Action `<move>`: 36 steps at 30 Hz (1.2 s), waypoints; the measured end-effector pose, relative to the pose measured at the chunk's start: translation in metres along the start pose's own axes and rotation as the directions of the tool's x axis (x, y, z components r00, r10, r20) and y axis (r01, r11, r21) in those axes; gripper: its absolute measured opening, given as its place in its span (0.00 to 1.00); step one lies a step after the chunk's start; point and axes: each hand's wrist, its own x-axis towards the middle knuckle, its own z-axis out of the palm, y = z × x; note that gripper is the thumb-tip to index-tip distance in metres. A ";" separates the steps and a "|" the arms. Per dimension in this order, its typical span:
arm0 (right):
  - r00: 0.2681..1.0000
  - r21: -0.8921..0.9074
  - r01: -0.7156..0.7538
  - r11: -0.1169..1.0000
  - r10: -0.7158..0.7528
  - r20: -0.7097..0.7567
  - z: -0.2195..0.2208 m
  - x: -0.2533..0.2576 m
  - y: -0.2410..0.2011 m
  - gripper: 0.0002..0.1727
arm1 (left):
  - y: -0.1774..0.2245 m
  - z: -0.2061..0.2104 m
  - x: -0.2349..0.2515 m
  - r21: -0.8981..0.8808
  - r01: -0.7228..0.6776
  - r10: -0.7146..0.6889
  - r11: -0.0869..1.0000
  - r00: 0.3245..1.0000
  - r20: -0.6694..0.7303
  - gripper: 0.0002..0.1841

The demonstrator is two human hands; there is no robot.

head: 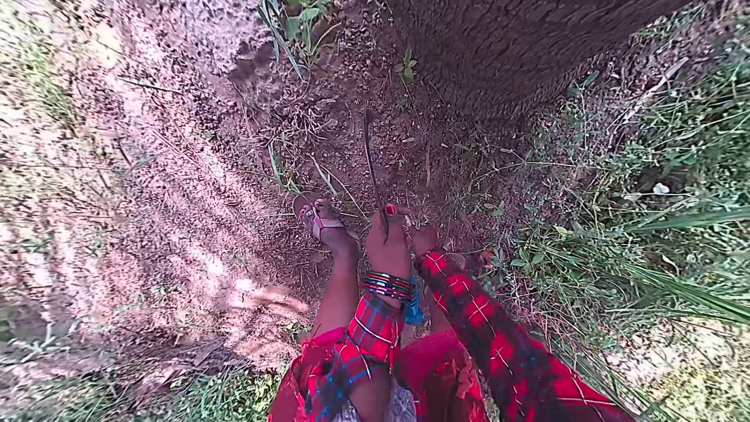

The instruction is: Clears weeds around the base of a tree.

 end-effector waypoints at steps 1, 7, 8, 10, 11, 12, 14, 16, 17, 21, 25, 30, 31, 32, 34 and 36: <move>0.999 -0.023 -0.043 0.999 0.043 0.007 -0.008 -0.015 -0.007 0.22 | 0.002 0.002 0.000 0.001 0.003 -0.003 1.000 1.000 -0.016 0.19; 0.987 -0.630 0.143 0.764 -0.067 0.143 -0.061 -0.001 -0.027 0.30 | 0.016 0.010 -0.006 -0.015 0.007 -0.007 1.000 0.999 0.034 0.18; 0.985 -0.650 0.166 0.742 -0.151 0.081 -0.070 0.007 -0.031 0.29 | 0.015 0.011 -0.006 -0.013 0.006 -0.006 1.000 0.999 0.051 0.19; 0.992 -0.693 0.097 0.714 -0.013 0.125 -0.104 0.011 -0.071 0.33 | 0.011 0.010 -0.006 0.011 0.008 -0.009 1.000 0.997 0.075 0.18; 0.996 -0.657 0.040 0.753 0.026 0.091 -0.112 0.014 -0.080 0.35 | 0.009 0.009 -0.006 0.027 0.013 -0.015 1.000 0.997 0.075 0.18; 0.999 -0.574 -0.015 0.818 0.041 0.032 -0.115 0.016 -0.082 0.36 | 0.006 0.009 -0.006 0.038 0.015 -0.018 0.999 0.997 0.072 0.19; 0.992 -0.409 -0.123 0.904 0.099 -0.079 -0.114 0.021 -0.081 0.33 | 0.002 0.009 -0.007 0.036 0.017 -0.019 0.999 0.998 0.061 0.19; 0.971 -0.339 -0.235 0.911 0.208 -0.115 -0.111 0.028 -0.085 0.30 | 0.001 0.009 -0.008 -0.015 0.001 0.000 1.000 0.999 0.039 0.18; 0.967 -0.411 -0.255 0.875 0.240 -0.087 -0.111 0.031 -0.087 0.33 | 0.000 0.009 -0.008 -0.042 -0.013 0.015 0.999 0.999 0.033 0.19; 0.977 -0.552 -0.177 0.815 0.214 0.002 -0.119 0.035 -0.085 0.32 | 0.002 0.005 -0.009 -0.038 -0.004 0.005 0.999 1.000 0.025 0.19; 0.982 -0.496 -0.139 0.857 0.186 0.045 -0.127 0.031 -0.086 0.26 | 0.000 -0.005 -0.003 0.092 0.013 -0.010 0.996 1.000 -0.027 0.19; 0.998 -0.442 -0.027 0.897 -0.003 -0.069 -0.068 0.007 -0.032 0.31 | -0.004 -0.031 0.011 0.201 0.035 -0.010 0.979 0.992 -0.126 0.20; 0.859 -0.465 0.074 0.882 -0.293 -0.420 -0.021 0.006 0.017 0.30 | -0.005 -0.033 0.011 0.177 0.045 -0.020 0.983 0.990 -0.142 0.21; 0.991 -0.353 -0.048 0.934 0.001 -0.134 -0.034 -0.014 0.004 0.29 | -0.006 -0.035 0.013 0.155 0.052 -0.027 0.987 0.987 -0.157 0.21; 0.974 -0.045 -0.227 0.973 0.226 -0.015 -0.021 -0.018 0.017 0.26 | -0.007 -0.038 0.014 0.123 0.075 -0.054 0.990 0.984 -0.167 0.22; 0.931 0.188 -0.365 0.912 0.361 0.058 -0.004 -0.020 0.012 0.28 | 0.009 -0.042 0.010 0.126 0.127 -0.108 0.984 0.983 -0.147 0.20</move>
